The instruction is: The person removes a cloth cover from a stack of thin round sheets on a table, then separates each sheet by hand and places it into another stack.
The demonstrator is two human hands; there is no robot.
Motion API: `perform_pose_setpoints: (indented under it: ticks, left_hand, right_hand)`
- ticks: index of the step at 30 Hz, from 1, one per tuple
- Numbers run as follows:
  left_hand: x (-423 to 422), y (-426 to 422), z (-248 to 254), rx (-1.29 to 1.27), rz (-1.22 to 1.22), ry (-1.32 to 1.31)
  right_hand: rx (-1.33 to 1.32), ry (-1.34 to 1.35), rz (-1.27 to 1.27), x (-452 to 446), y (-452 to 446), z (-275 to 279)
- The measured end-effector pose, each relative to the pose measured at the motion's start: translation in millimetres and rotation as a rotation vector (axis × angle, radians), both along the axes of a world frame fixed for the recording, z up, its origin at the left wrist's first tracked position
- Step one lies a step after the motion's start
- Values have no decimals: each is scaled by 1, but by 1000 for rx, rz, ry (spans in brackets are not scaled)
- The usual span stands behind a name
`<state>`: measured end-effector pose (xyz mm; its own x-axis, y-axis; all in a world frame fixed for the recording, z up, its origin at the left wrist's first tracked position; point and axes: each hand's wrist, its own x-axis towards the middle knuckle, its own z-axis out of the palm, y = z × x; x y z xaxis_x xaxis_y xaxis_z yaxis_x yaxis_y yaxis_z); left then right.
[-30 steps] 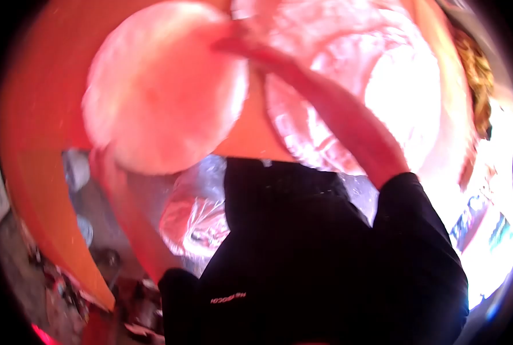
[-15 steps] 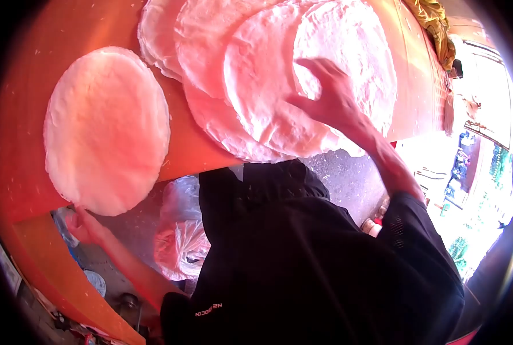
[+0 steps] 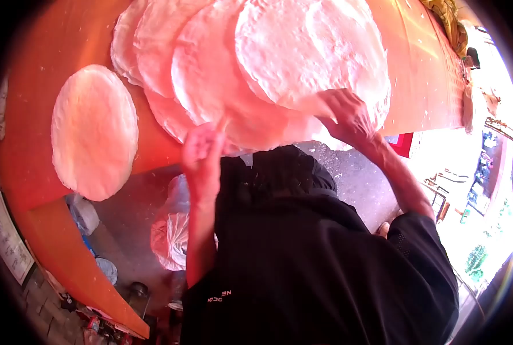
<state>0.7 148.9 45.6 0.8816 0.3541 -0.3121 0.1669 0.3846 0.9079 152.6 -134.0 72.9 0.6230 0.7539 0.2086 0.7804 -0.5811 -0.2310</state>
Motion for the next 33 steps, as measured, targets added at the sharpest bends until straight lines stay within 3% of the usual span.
perform_pose_setpoints:
  ticks: [2, 5, 8, 13, 15, 17, 19, 21, 23, 25, 28, 31, 33]
  left_hand:
    - [12, -31, 3, -42, -77, 121]
    - [25, -52, -2, -215, -120, 173]
    - [38, -69, -3, -438, -111, 149]
    - [60, -100, 1, -781, 0, -118]
    - [56, -99, -12, -769, -14, -148]
    - [57, -98, -18, -583, -62, -69]
    - [58, -102, -4, -614, -10, -50]
    - [59, -103, 5, -766, 84, -46]
    - [58, -103, 4, -716, 69, -7]
    - [56, -102, 2, -667, 66, 30]
    - [53, -100, -13, -520, 95, 59]
    - [51, -101, -11, -615, 123, 51]
    - [51, -96, -8, -668, 105, 65]
  right_hand:
    - [-85, 99, 173, 11, -17, -3]
    - [235, 51, -140, 50, -18, 48]
    - [279, -143, -95, 46, 3, 115]
    - [266, 302, 133, 1, 28, 59]
    - [340, 629, 21, -7, 32, 42]
    - [373, 770, -125, -1, 27, 33]
    - [329, 962, -303, 9, 24, 42]
    - [352, 943, -354, 7, 32, 41]
    - [395, 673, -33, -4, 35, 19]
    - [335, 634, 45, -3, 33, 16]
    - [430, 1005, -295, 3, 31, 22]
    - [347, 905, -289, 2, 35, 25]
    - [362, 354, -51, -9, 43, 6]
